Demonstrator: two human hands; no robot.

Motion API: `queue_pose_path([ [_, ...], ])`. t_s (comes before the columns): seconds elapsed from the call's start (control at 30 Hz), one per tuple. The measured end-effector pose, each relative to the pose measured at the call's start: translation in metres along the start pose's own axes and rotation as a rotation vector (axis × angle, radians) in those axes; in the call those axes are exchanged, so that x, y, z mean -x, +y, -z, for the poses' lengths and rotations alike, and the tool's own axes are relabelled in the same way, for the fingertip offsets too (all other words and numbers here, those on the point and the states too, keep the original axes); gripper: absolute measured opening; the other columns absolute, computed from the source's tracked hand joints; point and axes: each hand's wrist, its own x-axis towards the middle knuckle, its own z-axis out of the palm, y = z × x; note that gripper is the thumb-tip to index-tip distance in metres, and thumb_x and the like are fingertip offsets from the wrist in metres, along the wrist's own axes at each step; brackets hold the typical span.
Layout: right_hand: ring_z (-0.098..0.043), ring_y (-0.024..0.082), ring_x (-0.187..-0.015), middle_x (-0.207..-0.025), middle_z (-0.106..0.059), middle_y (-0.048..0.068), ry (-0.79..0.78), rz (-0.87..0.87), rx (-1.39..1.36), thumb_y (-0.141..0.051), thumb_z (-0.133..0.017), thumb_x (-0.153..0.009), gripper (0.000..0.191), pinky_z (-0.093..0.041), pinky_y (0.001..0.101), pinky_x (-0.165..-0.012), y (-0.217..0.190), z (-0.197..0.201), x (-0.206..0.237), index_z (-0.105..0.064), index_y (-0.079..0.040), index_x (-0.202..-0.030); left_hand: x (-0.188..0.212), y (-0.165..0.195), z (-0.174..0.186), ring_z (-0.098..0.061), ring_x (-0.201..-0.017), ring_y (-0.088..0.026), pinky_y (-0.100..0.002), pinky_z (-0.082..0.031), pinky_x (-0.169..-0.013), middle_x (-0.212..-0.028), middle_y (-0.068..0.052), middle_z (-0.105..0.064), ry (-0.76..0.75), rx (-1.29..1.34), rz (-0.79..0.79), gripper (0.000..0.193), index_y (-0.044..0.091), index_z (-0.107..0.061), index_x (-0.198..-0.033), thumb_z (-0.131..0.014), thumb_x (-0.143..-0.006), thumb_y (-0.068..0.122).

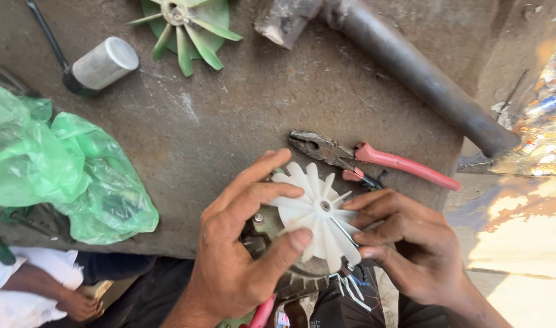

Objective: The person works on a small electric motor on a concrete workbench. They use pliers to adjust wires and components, then fit a white plastic impeller onto the motor shaft and secure it. The person also uses electrical tape to wrap the motor's wires.

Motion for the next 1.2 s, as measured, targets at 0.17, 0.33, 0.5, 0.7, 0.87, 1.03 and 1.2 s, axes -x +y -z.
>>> queue_pose_path([
  [0.17, -0.076, 0.032, -0.111, -0.097, -0.073, 0.011, -0.049, -0.02, 0.044, -0.016, -0.081, -0.082, 0.016, -0.059, 0.0438, -0.095, 0.006, 0.005, 0.002, -0.071, -0.006, -0.089, 0.005, -0.013, 0.001, -0.062, -0.135, -0.042, -0.053, -0.05, -0.114, -0.138, -0.026, -0.063, -0.045, 0.103, 0.126, 0.06, 0.005, -0.076, -0.103, -0.078, -0.083, 0.062],
  [0.33, -0.075, 0.035, -0.113, -0.103, -0.074, 0.015, -0.136, 0.014, -0.059, -0.014, -0.079, -0.087, 0.014, -0.061, 0.0482, -0.099, 0.023, 0.013, 0.003, -0.073, -0.003, -0.094, 0.009, -0.037, -0.001, -0.069, -0.139, -0.036, -0.052, -0.056, -0.12, -0.132, -0.011, -0.075, -0.071, -0.073, -0.103, 0.049, 0.015, -0.081, -0.108, -0.089, -0.079, 0.053],
  [0.5, -0.074, 0.036, -0.108, -0.102, -0.072, 0.014, -0.03, 0.112, -0.098, -0.017, -0.081, -0.083, 0.021, -0.063, 0.0511, -0.096, 0.03, 0.005, 0.0, -0.073, -0.002, -0.095, 0.007, -0.049, 0.001, -0.07, -0.132, -0.038, -0.053, -0.055, -0.113, -0.124, -0.008, -0.077, -0.125, -0.049, -0.081, 0.038, 0.017, -0.081, -0.103, -0.081, -0.073, 0.039],
  [0.7, -0.073, 0.038, -0.11, -0.101, -0.072, 0.014, 0.018, 0.115, -0.008, -0.013, -0.083, -0.081, 0.02, -0.061, 0.056, -0.1, 0.029, 0.002, -0.001, -0.069, -0.003, -0.09, 0.005, -0.047, 0.0, -0.071, -0.136, -0.036, -0.051, -0.053, -0.114, -0.127, -0.006, -0.078, -0.155, -0.089, -0.012, 0.03, 0.019, -0.082, -0.103, -0.089, -0.082, 0.039],
  [0.87, -0.073, 0.038, -0.11, -0.1, -0.071, 0.014, 0.041, 0.1, -0.017, -0.013, -0.083, -0.077, 0.022, -0.062, 0.0545, -0.099, 0.033, -0.006, 0.007, -0.069, -0.003, -0.09, -0.003, -0.045, 0.0, -0.072, -0.134, -0.034, -0.051, -0.059, -0.117, -0.126, -0.007, -0.077, -0.139, -0.048, -0.023, 0.027, 0.019, -0.082, -0.102, -0.086, -0.086, 0.039],
  [1.03, -0.074, 0.039, -0.113, -0.103, -0.072, 0.015, 0.037, 0.053, -0.022, -0.007, -0.081, -0.08, 0.017, -0.064, 0.0509, -0.099, 0.039, 0.001, 0.014, -0.072, 0.0, -0.094, -0.016, -0.044, 0.012, -0.069, -0.128, -0.034, -0.055, -0.053, -0.114, -0.12, -0.005, -0.075, -0.341, -0.071, -0.152, 0.03, 0.017, -0.082, -0.108, -0.076, -0.083, 0.033],
  [1.2, -0.072, 0.041, -0.119, -0.109, -0.073, 0.016, 0.024, 0.039, -0.054, -0.003, -0.077, -0.086, 0.011, -0.06, 0.0517, -0.104, 0.046, 0.005, 0.009, -0.074, -0.002, -0.096, -0.016, -0.044, 0.002, -0.071, -0.126, -0.03, -0.051, -0.056, -0.115, -0.117, 0.002, -0.075, -0.301, -0.145, -0.213, 0.023, 0.021, -0.083, -0.106, -0.077, -0.086, 0.028],
])
